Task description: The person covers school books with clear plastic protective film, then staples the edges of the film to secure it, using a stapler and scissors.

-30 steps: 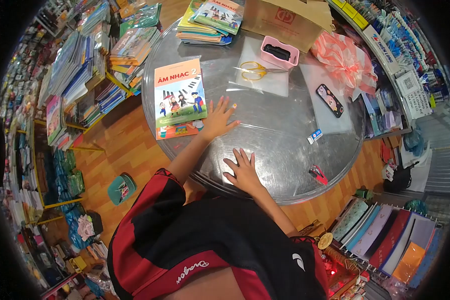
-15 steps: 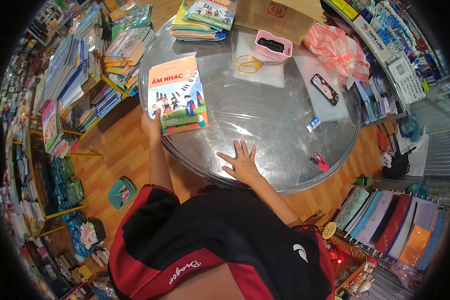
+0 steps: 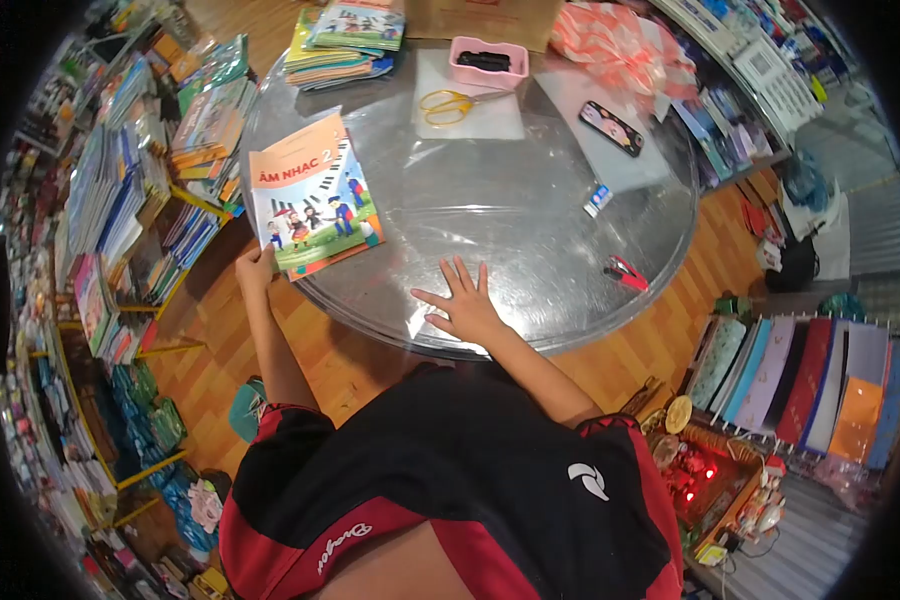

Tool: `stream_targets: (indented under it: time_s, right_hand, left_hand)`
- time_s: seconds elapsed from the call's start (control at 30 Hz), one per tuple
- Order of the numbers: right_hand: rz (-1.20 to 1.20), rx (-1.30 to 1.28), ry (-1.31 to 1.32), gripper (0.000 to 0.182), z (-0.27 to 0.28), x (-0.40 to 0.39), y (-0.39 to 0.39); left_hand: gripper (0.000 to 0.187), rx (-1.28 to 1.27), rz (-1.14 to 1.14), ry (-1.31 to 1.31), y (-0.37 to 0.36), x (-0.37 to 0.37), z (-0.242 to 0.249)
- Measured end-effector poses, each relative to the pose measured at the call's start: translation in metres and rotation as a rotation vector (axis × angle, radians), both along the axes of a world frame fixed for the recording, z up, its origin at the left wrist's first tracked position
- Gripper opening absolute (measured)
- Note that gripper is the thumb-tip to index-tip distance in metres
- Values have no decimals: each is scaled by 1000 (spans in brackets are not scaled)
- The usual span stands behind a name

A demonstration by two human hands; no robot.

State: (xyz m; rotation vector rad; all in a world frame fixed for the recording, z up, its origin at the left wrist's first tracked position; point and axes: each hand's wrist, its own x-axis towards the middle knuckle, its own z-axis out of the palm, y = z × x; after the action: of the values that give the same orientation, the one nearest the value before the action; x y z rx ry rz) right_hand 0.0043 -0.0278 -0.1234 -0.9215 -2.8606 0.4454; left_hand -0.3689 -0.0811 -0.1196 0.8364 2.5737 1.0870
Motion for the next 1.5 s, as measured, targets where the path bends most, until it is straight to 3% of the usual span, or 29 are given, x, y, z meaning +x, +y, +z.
stream_targets:
  time_s: [0.03,0.1,0.23,0.3,0.37,0.43,0.57,0.63,0.7,0.77,0.8,0.87,0.93,0.97,1.03,1.07,1.13,1.23,1.5]
  right_hand:
    - [12,16,24,47,0,1,-2]
    - [-25,34,44,48,-1,1,-9]
    - [-101,43,140,50,0,-6,-27]
    - [-16,-103,159,56,-8,-7,-32]
    - [-18,-54,149,57,-4,-6,-33]
    - [-60,-92,295,48,3,-5,-31]
    - [-38,-121,539,44,-2,10,-30]
    - [-35,-503,439,32,23,26,-40]
    - [-1,-578,458,29,12,47,-54]
    - [37,-651,479,26,10,70,-64]
    - [-105,-745,499,24,15,81,-67]
    - [-248,-840,515,23,19,102,-67]
    - [-500,-754,822,24,33,114,-62]
    - [-676,-787,728,25,53,123,-58]
    - [-678,-370,647,29,33,142,-39]
    - [-681,-371,648,29,27,150,-29]
    - [-749,-102,369,38,23,163,-12]
    - [-682,-39,140,47,6,180,-3]
    - [-668,-118,180,62,-10,191,-5]
  left_hand:
    - [29,-6,-21,-1,1,6,5]
    - [24,223,42,-210,0,16,29]
    - [25,292,-111,-385,-13,20,105]
    - [26,316,-187,-427,-19,27,142]
    - [26,346,-273,-490,-16,40,169]
    - [27,376,-362,-550,-5,59,176]
    - [25,107,-748,-851,50,101,147]
    - [22,46,-887,-785,86,139,113]
    - [20,-130,-880,-778,109,167,83]
    - [19,-200,-1004,-549,137,172,13]
    - [19,-202,-1006,-554,137,176,-8]
    - [21,-10,-935,51,139,182,-30]
    - [22,71,-830,60,130,196,-23]
    - [24,152,-723,69,122,205,-17]
    - [30,97,-712,215,110,224,-9]
    - [36,50,-696,361,105,235,-7]
    - [46,-57,-704,392,93,275,-8]
    - [61,-211,-736,425,75,303,-8]
    - [75,-257,-877,394,77,284,-15]
